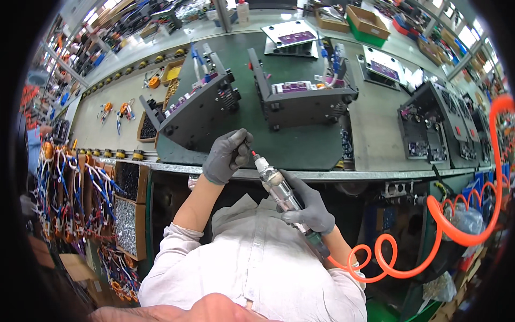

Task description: The person assembles electronic components into a metal enclosure using a pneumatic screwdriver. They place copper coils and circuit boards inside the case, secure them with screws, and connect wiring. The person handles multiple units sequentially on a factory workbench.

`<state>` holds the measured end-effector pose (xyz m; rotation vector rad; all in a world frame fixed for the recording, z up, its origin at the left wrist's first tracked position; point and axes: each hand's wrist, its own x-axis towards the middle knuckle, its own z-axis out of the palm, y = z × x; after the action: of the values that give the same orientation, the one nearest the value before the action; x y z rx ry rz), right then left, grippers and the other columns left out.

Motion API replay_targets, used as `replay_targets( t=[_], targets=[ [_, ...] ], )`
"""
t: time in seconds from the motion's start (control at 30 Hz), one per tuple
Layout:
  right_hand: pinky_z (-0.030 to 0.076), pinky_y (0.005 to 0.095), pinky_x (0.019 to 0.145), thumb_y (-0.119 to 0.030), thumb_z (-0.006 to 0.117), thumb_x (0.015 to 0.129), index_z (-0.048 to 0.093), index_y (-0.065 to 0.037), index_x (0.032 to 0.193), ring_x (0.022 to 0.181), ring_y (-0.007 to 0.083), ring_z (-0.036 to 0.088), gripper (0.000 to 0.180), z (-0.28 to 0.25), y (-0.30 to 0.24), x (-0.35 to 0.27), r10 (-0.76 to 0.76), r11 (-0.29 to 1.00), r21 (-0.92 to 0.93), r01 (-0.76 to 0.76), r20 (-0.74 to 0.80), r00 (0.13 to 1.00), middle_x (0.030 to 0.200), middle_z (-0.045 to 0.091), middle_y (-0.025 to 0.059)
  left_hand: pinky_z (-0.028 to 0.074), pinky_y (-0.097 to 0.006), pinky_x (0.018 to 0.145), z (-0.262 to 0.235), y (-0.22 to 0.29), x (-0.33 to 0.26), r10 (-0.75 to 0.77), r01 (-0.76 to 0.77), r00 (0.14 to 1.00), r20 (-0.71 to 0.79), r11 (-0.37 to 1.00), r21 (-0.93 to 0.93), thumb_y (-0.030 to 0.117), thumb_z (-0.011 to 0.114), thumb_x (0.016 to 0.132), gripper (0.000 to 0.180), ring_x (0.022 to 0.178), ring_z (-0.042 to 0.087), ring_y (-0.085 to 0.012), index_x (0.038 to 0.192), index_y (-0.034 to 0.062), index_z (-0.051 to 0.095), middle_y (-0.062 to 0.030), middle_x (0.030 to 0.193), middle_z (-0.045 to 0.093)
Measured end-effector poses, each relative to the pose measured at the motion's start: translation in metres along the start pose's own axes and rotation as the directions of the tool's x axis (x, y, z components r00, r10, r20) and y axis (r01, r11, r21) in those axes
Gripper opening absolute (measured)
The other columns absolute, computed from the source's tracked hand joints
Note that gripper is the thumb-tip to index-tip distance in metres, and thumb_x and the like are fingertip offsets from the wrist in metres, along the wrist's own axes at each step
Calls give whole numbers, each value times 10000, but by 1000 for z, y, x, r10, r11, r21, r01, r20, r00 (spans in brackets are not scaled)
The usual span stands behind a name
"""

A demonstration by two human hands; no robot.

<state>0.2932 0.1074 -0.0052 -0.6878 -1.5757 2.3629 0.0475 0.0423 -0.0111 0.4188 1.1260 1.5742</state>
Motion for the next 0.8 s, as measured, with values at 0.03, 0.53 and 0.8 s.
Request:
replay_targets(
  t=[0.03, 0.53, 0.8],
  targets=[
    [505, 271, 759, -201, 784, 565, 303, 5, 1481, 864, 139, 596, 1056, -6, 4, 0, -20, 999, -33, 20, 14, 1000, 1144, 580, 118, 271, -194, 371, 3, 0, 1, -25, 25, 1000, -17, 999, 29, 253, 539, 983, 258, 431, 403, -57, 926, 4, 581, 15, 618, 516],
    [451, 267, 897, -222, 770, 622, 310, -4, 1481, 987, 135, 558, 999, -35, 52, 11, -190, 972, -195, 134, -308, 932, 1155, 601, 108, 490, -309, 733, 39, 27, 58, 867, -632, 463, 184, 177, 755, 220, 648, 896, 189, 800, 621, -215, 950, 38, 660, -88, 820, 639],
    [483, 253, 764, -177, 751, 623, 314, 0, 1478, 853, 120, 572, 976, -35, 51, 29, -183, 970, -214, 111, -353, 917, 1089, 598, 87, 429, -403, 946, 42, 56, 132, 528, -515, 500, 686, -455, 726, 227, 517, 934, 176, 912, 633, -295, 887, 153, 670, -75, 823, 669]
  ],
)
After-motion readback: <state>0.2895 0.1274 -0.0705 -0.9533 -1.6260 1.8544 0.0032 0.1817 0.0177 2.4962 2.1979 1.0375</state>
